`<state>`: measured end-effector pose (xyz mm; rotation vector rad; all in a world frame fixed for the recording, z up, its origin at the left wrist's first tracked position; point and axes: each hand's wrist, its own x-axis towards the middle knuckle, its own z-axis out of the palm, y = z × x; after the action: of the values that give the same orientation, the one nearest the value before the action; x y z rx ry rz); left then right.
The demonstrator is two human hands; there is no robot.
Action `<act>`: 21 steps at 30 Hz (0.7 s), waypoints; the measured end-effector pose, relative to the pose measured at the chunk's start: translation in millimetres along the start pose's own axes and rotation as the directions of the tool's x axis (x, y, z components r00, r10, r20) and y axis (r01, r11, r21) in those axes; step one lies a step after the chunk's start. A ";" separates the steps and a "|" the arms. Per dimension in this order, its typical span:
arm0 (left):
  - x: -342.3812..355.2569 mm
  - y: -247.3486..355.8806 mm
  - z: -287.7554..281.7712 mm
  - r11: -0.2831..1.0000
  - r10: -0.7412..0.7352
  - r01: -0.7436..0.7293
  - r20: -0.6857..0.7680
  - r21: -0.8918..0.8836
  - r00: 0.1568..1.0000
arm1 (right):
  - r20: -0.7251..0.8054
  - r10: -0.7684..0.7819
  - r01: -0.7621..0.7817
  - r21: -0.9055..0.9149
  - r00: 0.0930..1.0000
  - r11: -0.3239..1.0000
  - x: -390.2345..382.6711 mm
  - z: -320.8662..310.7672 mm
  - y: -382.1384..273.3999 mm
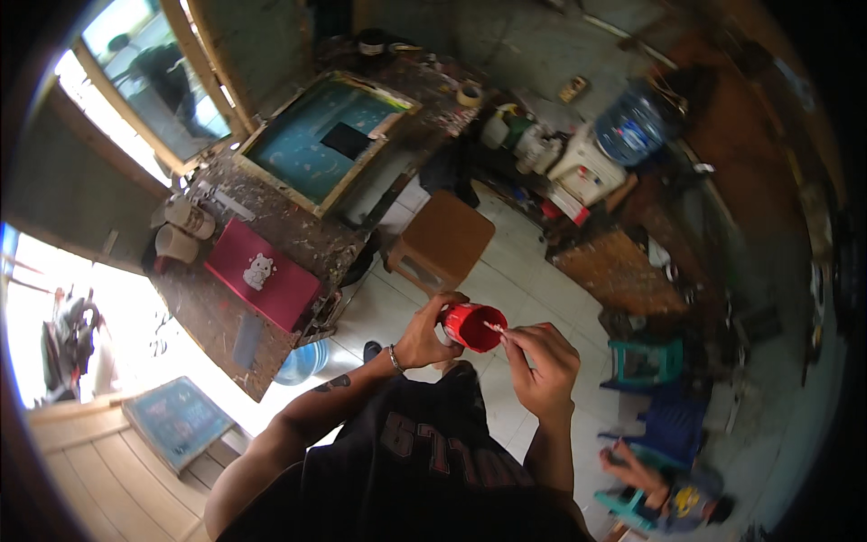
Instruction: The person prepares red ink, applies it to a screen printing frame, and uses a squeegee to transfer the design onto a pink folder. They then lift the folder to reveal the printed design and place it aside.
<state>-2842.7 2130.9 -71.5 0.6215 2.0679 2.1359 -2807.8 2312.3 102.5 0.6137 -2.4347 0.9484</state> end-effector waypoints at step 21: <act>139.0 -50.6 -134.4 0.947 0.178 0.099 -0.755 0.306 0.632 | 0.544 -0.505 0.229 0.496 0.670 0.838 294.4 178.1 103.4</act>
<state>-3027.8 2057.8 -89.9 -0.3752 2.8752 2.3582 -3143.6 2184.8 95.6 1.8081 -2.4978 1.1810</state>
